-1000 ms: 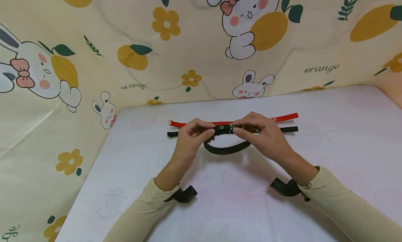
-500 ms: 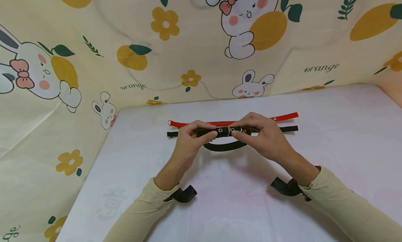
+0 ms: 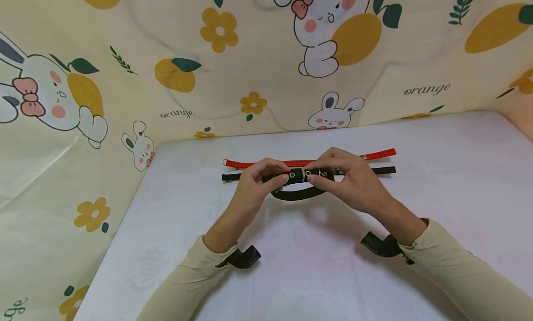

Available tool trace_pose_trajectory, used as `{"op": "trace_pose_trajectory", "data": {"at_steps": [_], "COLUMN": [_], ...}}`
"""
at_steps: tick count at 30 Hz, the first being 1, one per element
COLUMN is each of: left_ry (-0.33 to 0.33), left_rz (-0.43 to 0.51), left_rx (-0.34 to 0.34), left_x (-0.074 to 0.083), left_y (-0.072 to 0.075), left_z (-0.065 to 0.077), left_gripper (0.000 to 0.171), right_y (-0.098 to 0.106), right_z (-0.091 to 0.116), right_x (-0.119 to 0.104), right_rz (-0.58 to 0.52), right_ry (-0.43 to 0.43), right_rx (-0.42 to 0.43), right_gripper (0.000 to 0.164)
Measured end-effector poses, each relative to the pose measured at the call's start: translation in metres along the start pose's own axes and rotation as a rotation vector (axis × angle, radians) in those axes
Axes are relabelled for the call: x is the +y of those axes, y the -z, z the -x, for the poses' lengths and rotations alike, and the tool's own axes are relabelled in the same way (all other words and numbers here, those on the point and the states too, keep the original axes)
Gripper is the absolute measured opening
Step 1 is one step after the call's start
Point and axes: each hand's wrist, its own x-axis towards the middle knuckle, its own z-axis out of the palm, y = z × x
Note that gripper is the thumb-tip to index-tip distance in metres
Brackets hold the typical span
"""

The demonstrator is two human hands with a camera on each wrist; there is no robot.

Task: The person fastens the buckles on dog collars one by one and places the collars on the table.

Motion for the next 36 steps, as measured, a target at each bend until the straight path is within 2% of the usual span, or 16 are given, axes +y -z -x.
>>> {"op": "trace_pose_trajectory", "data": {"at_steps": [4, 8, 15, 20, 26, 36], "left_ry": [0.000, 0.021, 0.037, 0.026, 0.004, 0.034], "left_rz": [0.042, 0.091, 0.155, 0.157, 0.131, 0.100], "left_rx": [0.011, 0.010, 0.010, 0.015, 0.027, 0.084], "left_x": [-0.0006, -0.0020, 0.0001, 0.0026, 0.0032, 0.0030], "left_y": [-0.0002, 0.0003, 0.0016, 0.0019, 0.0022, 0.0011], "left_z": [0.0003, 0.0005, 0.0012, 0.0017, 0.0017, -0.0006], "left_gripper": [0.012, 0.026, 0.031, 0.036, 0.039, 0.022], "right_y": [-0.0002, -0.0006, 0.0010, 0.0047, 0.0068, 0.0076], "right_z": [0.0001, 0.0004, -0.0025, -0.0053, -0.0060, -0.0045], "right_x": [0.0013, 0.0026, 0.0045, 0.0057, 0.0081, 0.0073], "right_rz": [-0.001, 0.000, 0.012, 0.043, 0.006, 0.004], "right_ry": [0.019, 0.026, 0.080, 0.084, 0.072, 0.076], "right_rx": [-0.020, -0.046, -0.063, -0.067, -0.053, -0.031], "right_gripper": [0.020, 0.021, 0.024, 0.029, 0.031, 0.031]}}
